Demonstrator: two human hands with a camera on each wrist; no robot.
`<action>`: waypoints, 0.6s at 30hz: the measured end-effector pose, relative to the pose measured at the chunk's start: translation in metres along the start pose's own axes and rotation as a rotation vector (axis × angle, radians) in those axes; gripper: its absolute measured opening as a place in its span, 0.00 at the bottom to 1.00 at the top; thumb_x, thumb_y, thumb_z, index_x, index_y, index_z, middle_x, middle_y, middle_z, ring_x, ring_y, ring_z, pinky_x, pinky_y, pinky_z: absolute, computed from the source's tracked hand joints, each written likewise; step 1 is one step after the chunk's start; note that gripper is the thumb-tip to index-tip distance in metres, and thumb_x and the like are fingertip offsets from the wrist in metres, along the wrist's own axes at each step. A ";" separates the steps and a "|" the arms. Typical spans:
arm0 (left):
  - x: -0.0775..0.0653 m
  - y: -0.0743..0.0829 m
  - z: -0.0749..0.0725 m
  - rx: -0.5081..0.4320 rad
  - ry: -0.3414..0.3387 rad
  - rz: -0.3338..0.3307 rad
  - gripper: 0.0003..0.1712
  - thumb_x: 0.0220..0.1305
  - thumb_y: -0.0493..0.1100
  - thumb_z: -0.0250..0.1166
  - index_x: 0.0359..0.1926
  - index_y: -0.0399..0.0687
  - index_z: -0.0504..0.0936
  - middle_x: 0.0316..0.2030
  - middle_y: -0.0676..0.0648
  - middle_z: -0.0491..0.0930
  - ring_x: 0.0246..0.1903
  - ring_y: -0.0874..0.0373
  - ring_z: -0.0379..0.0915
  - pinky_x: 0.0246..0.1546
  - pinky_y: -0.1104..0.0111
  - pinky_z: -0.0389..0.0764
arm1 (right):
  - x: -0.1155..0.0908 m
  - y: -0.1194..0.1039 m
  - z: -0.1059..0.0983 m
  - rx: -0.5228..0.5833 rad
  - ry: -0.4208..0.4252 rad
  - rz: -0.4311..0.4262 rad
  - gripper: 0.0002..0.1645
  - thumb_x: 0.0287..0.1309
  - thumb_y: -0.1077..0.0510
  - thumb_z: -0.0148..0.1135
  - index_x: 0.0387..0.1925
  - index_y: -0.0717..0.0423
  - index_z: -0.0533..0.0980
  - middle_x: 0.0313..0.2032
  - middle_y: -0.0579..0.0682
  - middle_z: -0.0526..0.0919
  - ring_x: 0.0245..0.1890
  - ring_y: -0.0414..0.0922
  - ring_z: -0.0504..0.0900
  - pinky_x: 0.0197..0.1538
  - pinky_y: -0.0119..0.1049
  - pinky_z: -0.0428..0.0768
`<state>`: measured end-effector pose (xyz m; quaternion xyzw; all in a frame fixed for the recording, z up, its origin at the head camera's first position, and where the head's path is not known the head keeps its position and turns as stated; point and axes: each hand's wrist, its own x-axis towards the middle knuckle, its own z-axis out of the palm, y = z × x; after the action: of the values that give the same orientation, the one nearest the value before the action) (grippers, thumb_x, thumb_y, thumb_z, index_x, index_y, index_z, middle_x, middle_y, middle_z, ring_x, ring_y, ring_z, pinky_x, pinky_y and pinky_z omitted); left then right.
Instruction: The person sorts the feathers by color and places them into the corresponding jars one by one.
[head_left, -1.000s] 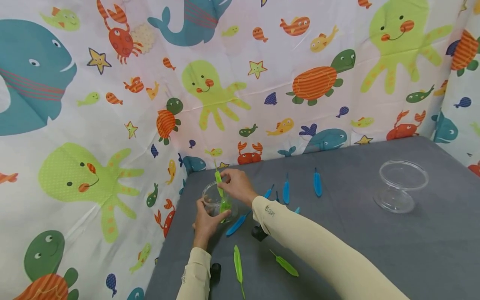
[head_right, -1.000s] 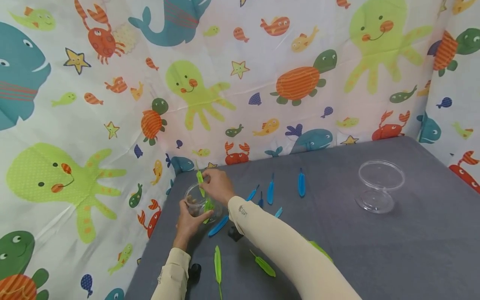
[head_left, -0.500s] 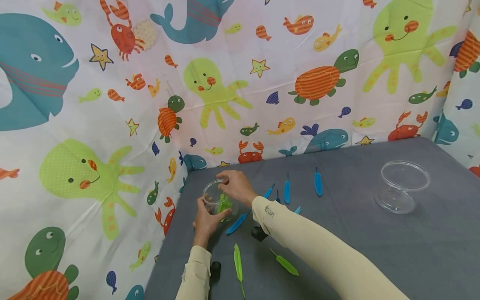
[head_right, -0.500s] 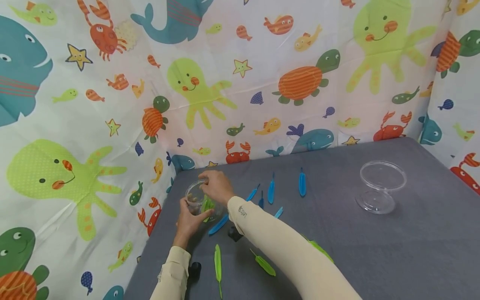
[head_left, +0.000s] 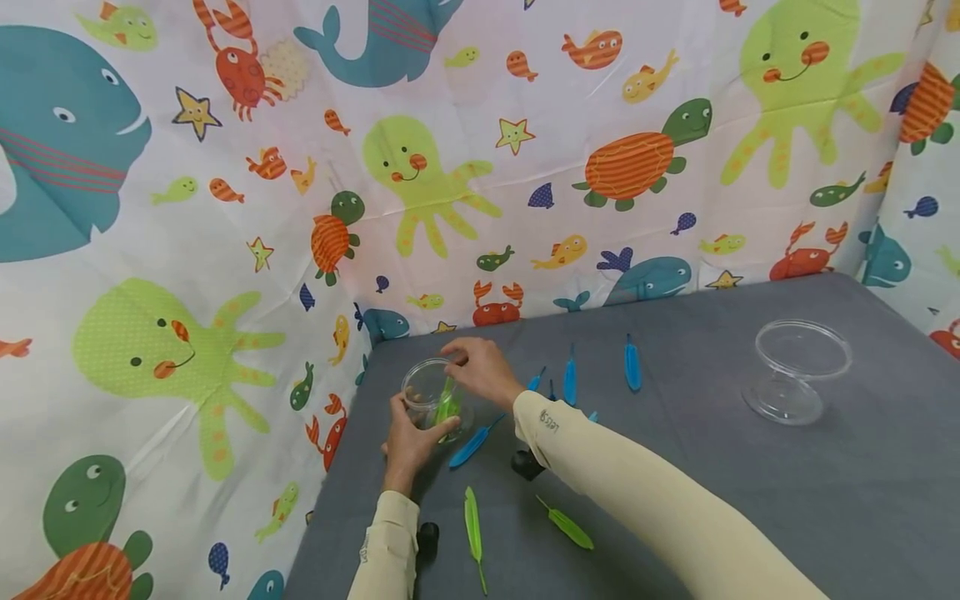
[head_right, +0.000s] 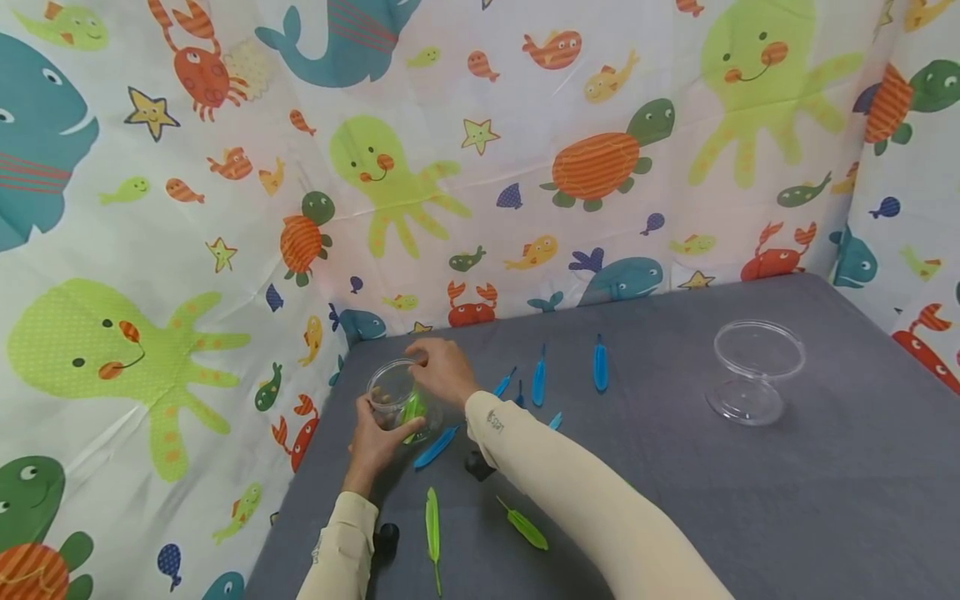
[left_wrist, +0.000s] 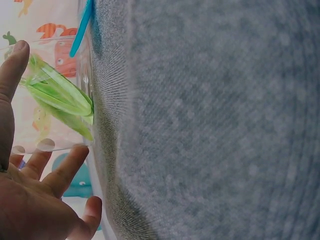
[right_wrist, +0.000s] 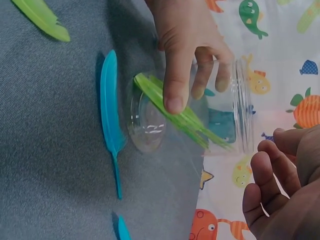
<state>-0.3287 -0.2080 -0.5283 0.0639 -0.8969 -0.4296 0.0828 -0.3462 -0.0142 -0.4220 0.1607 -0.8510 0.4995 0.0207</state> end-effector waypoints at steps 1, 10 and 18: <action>0.000 0.000 0.000 0.000 -0.003 0.000 0.59 0.46 0.65 0.81 0.71 0.55 0.56 0.68 0.39 0.72 0.64 0.40 0.74 0.57 0.39 0.51 | 0.000 0.001 -0.001 0.002 0.001 0.002 0.18 0.69 0.57 0.64 0.59 0.49 0.80 0.50 0.50 0.88 0.48 0.45 0.87 0.48 0.41 0.85; 0.001 0.000 0.000 -0.004 0.000 -0.005 0.60 0.45 0.66 0.81 0.71 0.56 0.56 0.68 0.38 0.72 0.64 0.38 0.73 0.59 0.36 0.49 | -0.005 0.011 -0.006 -0.001 0.016 -0.005 0.17 0.69 0.58 0.64 0.58 0.52 0.80 0.47 0.52 0.88 0.45 0.46 0.87 0.46 0.42 0.84; 0.000 -0.001 0.001 -0.007 0.000 -0.008 0.60 0.45 0.64 0.82 0.71 0.56 0.56 0.70 0.40 0.69 0.64 0.38 0.73 0.60 0.37 0.49 | -0.011 0.021 -0.009 -0.010 0.036 0.003 0.17 0.68 0.57 0.65 0.56 0.53 0.80 0.44 0.52 0.86 0.44 0.47 0.85 0.44 0.38 0.81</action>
<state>-0.3286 -0.2076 -0.5293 0.0670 -0.8951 -0.4333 0.0811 -0.3432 0.0054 -0.4369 0.1501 -0.8532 0.4982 0.0360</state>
